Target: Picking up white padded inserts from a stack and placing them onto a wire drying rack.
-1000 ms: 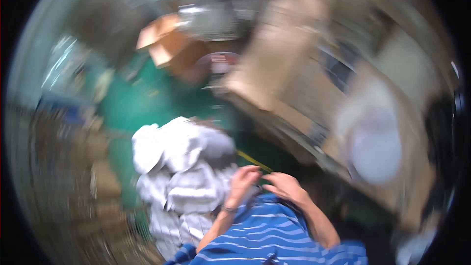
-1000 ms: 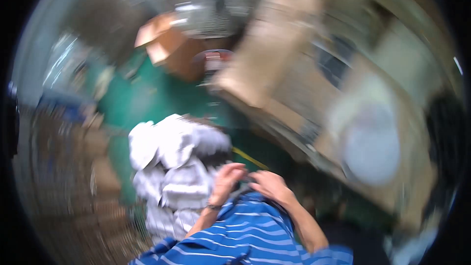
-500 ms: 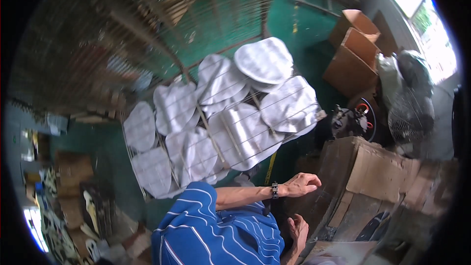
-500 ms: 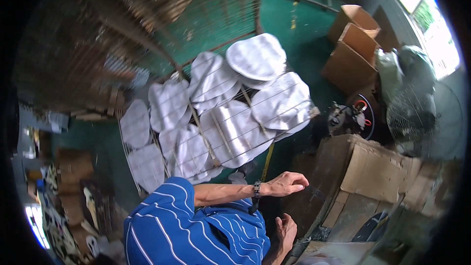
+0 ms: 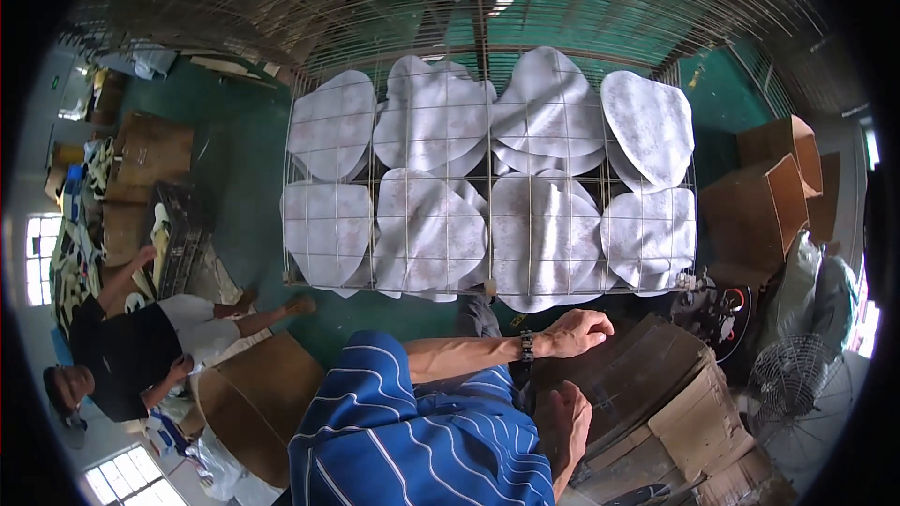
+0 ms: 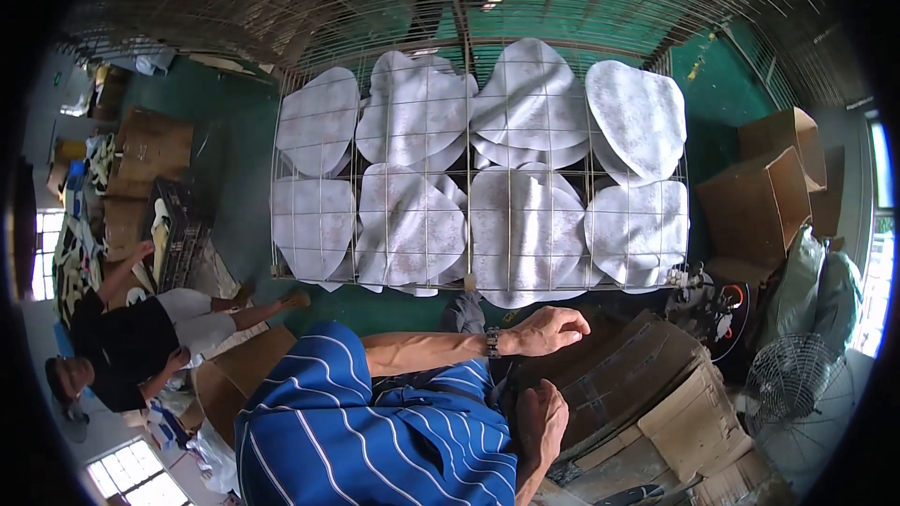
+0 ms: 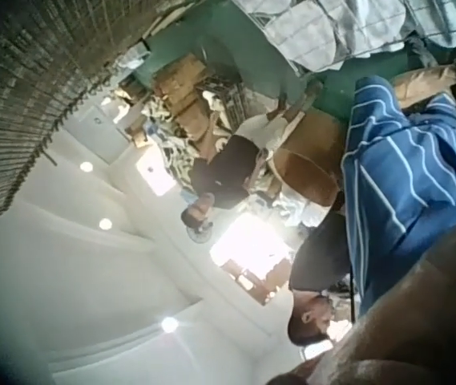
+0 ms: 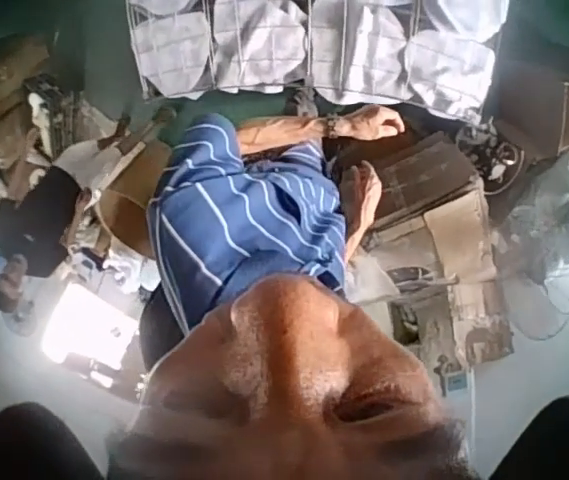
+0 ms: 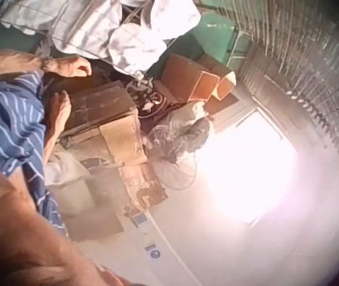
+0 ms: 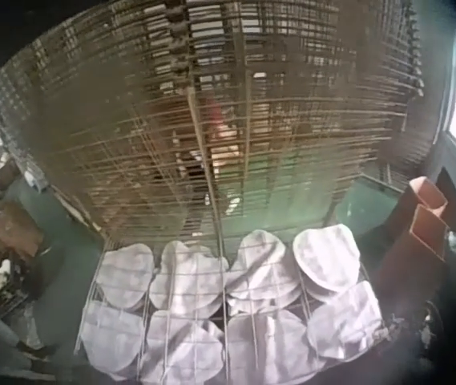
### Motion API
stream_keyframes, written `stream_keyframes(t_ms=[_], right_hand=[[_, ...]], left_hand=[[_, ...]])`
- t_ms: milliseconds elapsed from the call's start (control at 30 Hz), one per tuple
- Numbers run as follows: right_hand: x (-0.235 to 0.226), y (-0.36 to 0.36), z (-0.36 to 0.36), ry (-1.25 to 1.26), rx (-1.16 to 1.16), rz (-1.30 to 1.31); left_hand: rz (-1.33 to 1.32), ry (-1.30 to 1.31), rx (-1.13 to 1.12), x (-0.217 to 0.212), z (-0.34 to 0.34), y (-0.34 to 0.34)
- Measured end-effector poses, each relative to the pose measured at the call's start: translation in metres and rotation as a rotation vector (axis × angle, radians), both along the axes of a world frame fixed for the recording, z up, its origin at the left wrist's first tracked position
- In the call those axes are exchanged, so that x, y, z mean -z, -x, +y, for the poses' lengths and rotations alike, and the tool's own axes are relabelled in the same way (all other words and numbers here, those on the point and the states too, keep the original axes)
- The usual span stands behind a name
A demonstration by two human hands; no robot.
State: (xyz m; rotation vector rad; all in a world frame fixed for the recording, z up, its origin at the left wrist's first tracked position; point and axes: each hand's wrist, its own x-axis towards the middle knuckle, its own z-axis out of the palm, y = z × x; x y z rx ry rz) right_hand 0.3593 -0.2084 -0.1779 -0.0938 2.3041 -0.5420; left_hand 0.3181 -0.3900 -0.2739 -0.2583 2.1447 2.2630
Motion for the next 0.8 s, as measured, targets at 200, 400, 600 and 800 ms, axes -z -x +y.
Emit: stream_keyframes(t_ms=[200,400,600,800], right_hand=[[0.007,-0.002,-0.008,0.077,0.01,-0.003],[0.05,-0.014,0.046,0.065,-0.16,0.099],[0.067,-0.038,0.088,0.111,-0.119,0.084],[0.061,-0.046,0.099,0.127,0.004,0.005]], left_hand=[[-0.008,0.001,-0.028,0.006,-0.003,-0.006],[0.029,0.037,-0.014,-0.008,0.013,-0.001],[0.064,0.057,0.023,-0.024,0.044,-0.003],[0.111,0.071,0.169,-0.039,0.082,0.002]])
